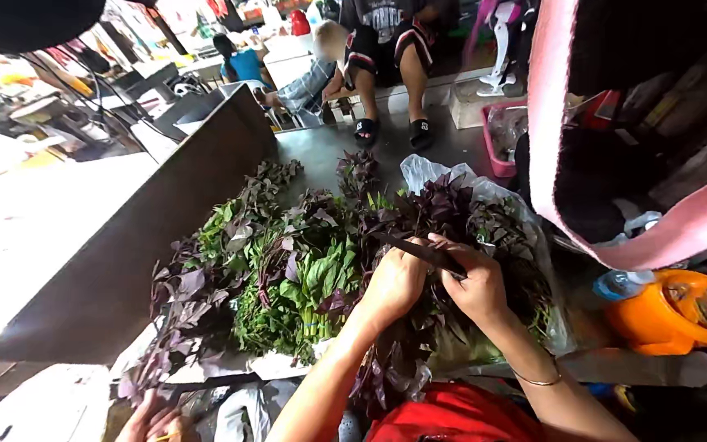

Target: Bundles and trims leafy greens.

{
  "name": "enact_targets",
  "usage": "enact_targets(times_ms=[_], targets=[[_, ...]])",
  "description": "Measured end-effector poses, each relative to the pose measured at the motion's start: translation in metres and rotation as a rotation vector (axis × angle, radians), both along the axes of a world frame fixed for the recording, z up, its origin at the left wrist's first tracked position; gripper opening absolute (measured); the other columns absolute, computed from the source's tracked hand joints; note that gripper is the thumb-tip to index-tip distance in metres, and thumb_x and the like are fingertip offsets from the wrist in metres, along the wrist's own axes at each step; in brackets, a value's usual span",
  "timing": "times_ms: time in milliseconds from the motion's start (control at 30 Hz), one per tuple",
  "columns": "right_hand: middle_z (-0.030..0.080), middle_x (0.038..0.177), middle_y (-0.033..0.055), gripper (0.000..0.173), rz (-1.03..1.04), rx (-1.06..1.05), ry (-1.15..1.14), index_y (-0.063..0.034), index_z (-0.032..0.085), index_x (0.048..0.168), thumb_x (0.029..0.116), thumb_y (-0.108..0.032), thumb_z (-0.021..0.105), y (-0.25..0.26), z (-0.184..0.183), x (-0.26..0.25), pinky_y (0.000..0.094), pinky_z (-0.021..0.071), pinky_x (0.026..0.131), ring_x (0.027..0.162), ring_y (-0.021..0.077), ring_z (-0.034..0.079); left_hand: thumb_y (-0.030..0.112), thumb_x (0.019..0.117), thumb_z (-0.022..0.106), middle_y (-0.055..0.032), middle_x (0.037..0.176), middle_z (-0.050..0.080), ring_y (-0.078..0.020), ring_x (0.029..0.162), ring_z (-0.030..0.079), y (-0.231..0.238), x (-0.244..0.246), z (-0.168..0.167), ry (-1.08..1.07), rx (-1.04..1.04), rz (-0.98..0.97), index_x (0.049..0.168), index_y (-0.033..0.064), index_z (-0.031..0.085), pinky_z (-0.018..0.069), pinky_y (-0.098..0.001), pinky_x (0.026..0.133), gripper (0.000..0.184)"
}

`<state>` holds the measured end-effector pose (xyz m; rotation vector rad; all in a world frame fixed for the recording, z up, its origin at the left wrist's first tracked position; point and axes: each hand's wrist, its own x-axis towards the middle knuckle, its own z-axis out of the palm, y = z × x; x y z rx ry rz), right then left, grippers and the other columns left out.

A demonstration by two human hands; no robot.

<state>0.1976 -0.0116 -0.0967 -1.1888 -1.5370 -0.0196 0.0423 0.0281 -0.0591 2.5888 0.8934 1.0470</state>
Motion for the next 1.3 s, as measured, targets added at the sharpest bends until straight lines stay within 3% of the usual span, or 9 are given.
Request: enact_targets(times_ms=[233,433,633,800,967,1100,1167,1200,1300], targets=[[0.078,0.102,0.0135,0.027,-0.021,0.065,0.038,0.0001,0.076,0.111,0.0893,-0.013,0.068,-0.005,-0.007,0.003,0.0325,0.0599,0.085,0.092,0.0187,0.075,0.008,0.1031,0.047,-0.0162,0.091,0.070,-0.0229,0.092,0.070,-0.007,0.009,-0.007,-0.124,0.061,-0.065,0.100,-0.0034,0.066,0.0552,-0.0329,0.088,0.023],[0.074,0.114,0.0193,0.040,-0.174,-0.539,-0.048,-0.0100,0.066,0.137,0.0991,-0.018,0.057,-0.008,-0.046,0.061,0.0628,0.0549,0.085,0.098,0.0400,0.073,0.018,0.1086,0.043,-0.0145,0.085,0.063,-0.0214,0.084,0.066,-0.013,0.004,-0.001,-0.182,0.119,-0.134,0.099,-0.0024,0.061,0.0549,-0.0306,0.083,0.029],[0.074,0.118,0.0168,0.038,-0.099,-0.507,-0.009,-0.0073,0.068,0.134,0.0974,-0.017,0.061,-0.018,-0.015,0.062,0.0567,0.0550,0.091,0.104,0.0345,0.072,0.021,0.1082,0.048,-0.0135,0.092,0.066,-0.0222,0.092,0.065,0.000,-0.004,0.003,-0.141,0.118,-0.168,0.105,-0.0011,0.065,0.0530,-0.0330,0.088,0.029],[0.068,0.129,0.0170,0.049,0.066,-0.644,0.113,-0.0045,0.059,0.140,0.1005,-0.033,0.063,-0.014,0.002,0.066,0.0449,0.0522,0.099,0.112,0.0250,0.068,0.019,0.1040,0.056,-0.0116,0.098,0.067,-0.0199,0.096,0.065,0.005,-0.020,0.026,-0.017,0.016,-0.148,0.108,0.0005,0.070,0.0526,-0.0350,0.090,0.023],[0.067,0.104,0.0073,0.050,0.211,-0.729,0.309,-0.0050,0.056,0.140,0.0994,-0.034,0.064,-0.011,0.001,0.080,0.0268,0.0527,0.060,0.064,0.0065,0.057,0.018,0.0971,0.068,-0.0124,0.108,0.068,-0.0231,0.104,0.065,0.022,-0.058,0.094,0.128,0.049,0.036,0.103,0.0013,0.074,0.0539,-0.0410,0.093,0.019],[0.063,0.085,0.0032,0.047,0.220,-0.818,0.353,-0.0052,0.055,0.140,0.1004,-0.030,0.062,-0.011,-0.005,0.101,0.0264,0.0509,0.055,0.057,0.0066,0.053,0.029,0.1020,0.062,-0.0116,0.106,0.070,-0.0175,0.091,0.065,0.047,-0.096,0.190,0.114,0.044,0.342,0.112,0.0041,0.071,0.0535,-0.0421,0.084,0.028],[0.058,0.075,-0.0006,0.046,0.233,-0.826,0.364,-0.0054,0.056,0.139,0.1004,-0.029,0.061,-0.008,-0.012,0.111,0.0247,0.0499,0.052,0.053,0.0057,0.052,0.033,0.1049,0.056,0.0036,0.103,0.070,-0.0011,0.084,0.063,0.058,-0.101,0.233,0.054,-0.010,0.453,0.120,0.0131,0.068,0.0544,-0.0275,0.077,0.027],[0.056,0.072,-0.0019,0.045,0.243,-0.821,0.369,-0.0049,0.056,0.138,0.0998,-0.029,0.060,-0.006,-0.016,0.115,0.0239,0.0498,0.051,0.052,0.0051,0.051,0.030,0.1056,0.055,0.0089,0.094,0.068,0.0053,0.070,0.058,0.062,-0.101,0.250,0.005,-0.016,0.454,0.117,0.0137,0.066,0.0497,-0.0179,0.062,0.023],[0.054,0.065,-0.0049,0.043,0.254,-0.813,0.433,-0.0031,0.057,0.137,0.1001,-0.025,0.059,-0.004,-0.024,0.120,0.0219,0.0500,0.050,0.049,0.0037,0.051,0.023,0.1073,0.051,0.0007,0.091,0.069,-0.0004,0.063,0.061,0.078,-0.092,0.265,-0.026,-0.157,0.429,0.120,0.0038,0.062,0.0522,-0.0184,0.056,0.026]])
